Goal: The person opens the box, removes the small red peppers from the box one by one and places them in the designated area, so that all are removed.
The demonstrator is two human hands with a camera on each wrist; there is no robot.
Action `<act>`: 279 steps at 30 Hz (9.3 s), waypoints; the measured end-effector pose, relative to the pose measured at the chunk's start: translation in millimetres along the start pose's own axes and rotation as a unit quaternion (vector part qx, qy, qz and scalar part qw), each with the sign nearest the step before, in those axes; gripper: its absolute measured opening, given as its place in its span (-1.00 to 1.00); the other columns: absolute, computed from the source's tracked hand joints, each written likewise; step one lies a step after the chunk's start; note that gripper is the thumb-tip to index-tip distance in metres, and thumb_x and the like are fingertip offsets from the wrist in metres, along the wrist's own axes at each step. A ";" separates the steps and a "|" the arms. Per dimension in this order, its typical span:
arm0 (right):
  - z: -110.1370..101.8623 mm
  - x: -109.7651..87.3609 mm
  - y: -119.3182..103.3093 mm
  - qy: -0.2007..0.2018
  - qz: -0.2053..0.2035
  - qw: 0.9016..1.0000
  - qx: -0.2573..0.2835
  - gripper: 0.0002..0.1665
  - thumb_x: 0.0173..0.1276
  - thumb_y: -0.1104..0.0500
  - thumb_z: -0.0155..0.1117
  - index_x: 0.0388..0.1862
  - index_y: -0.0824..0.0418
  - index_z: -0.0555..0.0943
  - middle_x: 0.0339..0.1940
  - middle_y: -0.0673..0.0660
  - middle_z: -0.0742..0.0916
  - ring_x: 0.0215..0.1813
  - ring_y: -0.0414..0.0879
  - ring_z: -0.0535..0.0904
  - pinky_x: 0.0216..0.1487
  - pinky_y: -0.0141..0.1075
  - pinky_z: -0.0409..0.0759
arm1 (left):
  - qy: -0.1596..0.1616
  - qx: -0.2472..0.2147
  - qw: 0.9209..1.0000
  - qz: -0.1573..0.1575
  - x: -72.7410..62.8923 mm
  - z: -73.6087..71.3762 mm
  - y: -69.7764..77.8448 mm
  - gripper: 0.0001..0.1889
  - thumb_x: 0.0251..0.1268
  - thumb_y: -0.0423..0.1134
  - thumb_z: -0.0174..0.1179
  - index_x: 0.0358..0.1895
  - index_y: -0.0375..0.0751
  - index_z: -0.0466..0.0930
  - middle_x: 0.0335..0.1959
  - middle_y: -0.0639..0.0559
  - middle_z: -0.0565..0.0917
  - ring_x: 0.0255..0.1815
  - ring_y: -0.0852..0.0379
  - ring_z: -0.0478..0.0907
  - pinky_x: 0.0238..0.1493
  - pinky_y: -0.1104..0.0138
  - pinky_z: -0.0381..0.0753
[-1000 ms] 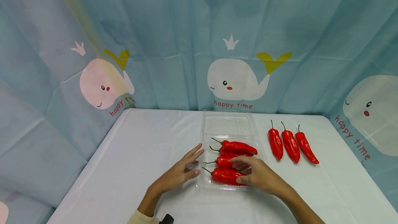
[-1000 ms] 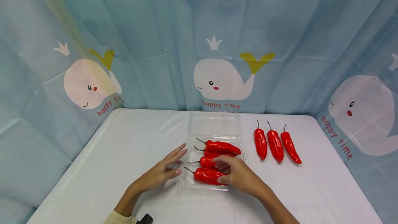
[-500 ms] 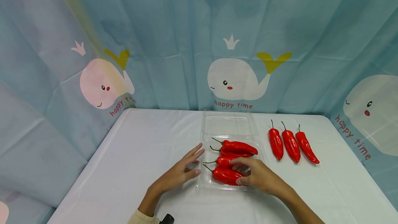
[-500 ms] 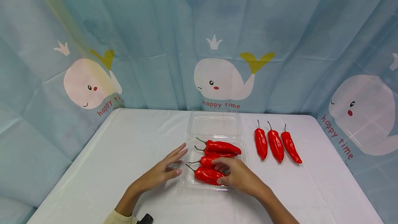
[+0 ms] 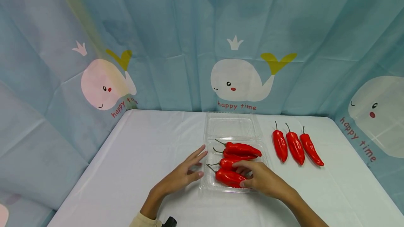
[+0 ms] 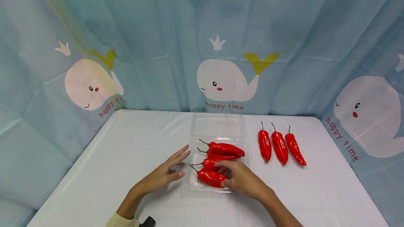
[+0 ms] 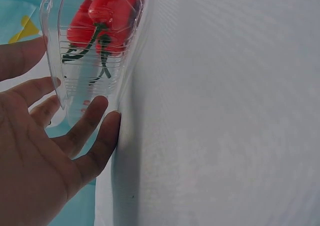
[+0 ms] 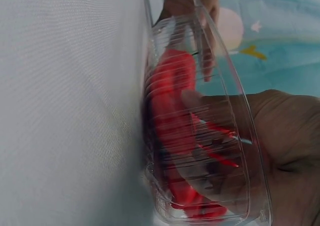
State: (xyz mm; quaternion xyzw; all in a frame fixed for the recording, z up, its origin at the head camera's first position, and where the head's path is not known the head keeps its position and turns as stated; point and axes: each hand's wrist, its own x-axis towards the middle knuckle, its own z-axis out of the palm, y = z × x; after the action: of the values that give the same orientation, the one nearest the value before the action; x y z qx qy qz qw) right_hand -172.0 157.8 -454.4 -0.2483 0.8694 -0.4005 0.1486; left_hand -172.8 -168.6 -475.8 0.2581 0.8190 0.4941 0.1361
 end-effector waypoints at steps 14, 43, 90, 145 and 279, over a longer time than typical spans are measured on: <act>-2.4 -2.5 -3.6 -0.001 0.006 1.000 -0.003 -0.36 0.25 0.29 0.59 0.33 0.11 0.68 0.01 -0.01 0.78 0.02 -0.01 0.67 -0.16 -0.36 0.70 | 0.003 0.000 1.000 -0.004 -0.8 0.9 -0.1 -0.29 0.63 -0.16 0.14 0.72 -0.05 0.13 0.79 0.06 -0.06 0.45 -0.17 0.48 0.29 0.14 0.61; -38.6 -25.6 -7.2 0.110 0.033 0.988 0.102 -0.35 0.34 0.13 0.55 0.39 0.15 0.61 0.14 0.19 0.74 0.12 0.12 0.64 -0.16 -0.23 0.79 | 0.004 0.007 1.000 -0.007 -1.5 1.9 0.5 -0.29 0.64 -0.16 0.14 0.73 -0.05 0.11 0.80 0.07 -0.09 0.46 -0.18 0.47 0.31 0.09 0.60; -111.0 -83.6 72.4 0.321 0.172 0.931 0.008 -0.15 0.59 -0.06 0.30 0.66 0.31 0.26 0.45 0.51 0.52 0.31 0.41 0.52 -0.17 -0.37 0.77 | 0.003 -0.001 1.000 -0.016 -2.4 1.9 1.3 -0.28 0.63 -0.19 0.14 0.74 -0.03 0.08 0.80 0.08 -0.13 0.50 -0.15 0.46 0.38 -0.02 0.56; -156.0 -102.1 160.7 0.318 0.341 0.884 0.039 -0.16 0.62 0.10 0.25 0.66 0.46 0.15 0.45 0.69 0.39 0.14 0.41 0.61 -0.45 -0.49 0.62 | 0.000 0.000 1.000 -0.010 -1.4 2.6 2.0 -0.29 0.65 -0.16 0.13 0.73 -0.05 0.09 0.80 0.06 -0.11 0.48 -0.22 0.45 0.33 0.06 0.59; -38.9 1.1 9.6 0.185 -0.021 0.981 0.056 -0.23 0.37 0.04 0.54 0.50 0.19 0.51 0.37 0.25 0.69 0.39 0.26 0.60 0.34 0.15 0.55 | 0.005 0.001 1.000 -0.014 -1.7 5.1 2.8 -0.29 0.64 -0.18 0.13 0.73 -0.02 0.11 0.80 0.10 -0.10 0.48 -0.21 0.45 0.37 -0.04 0.56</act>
State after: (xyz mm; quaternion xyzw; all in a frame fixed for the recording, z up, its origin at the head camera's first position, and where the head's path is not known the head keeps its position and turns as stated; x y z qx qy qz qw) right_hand -193.8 186.7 -437.1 -0.1793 0.8529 -0.4903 -0.0099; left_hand -168.1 -164.8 -475.8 0.2438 0.8236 0.4930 0.1385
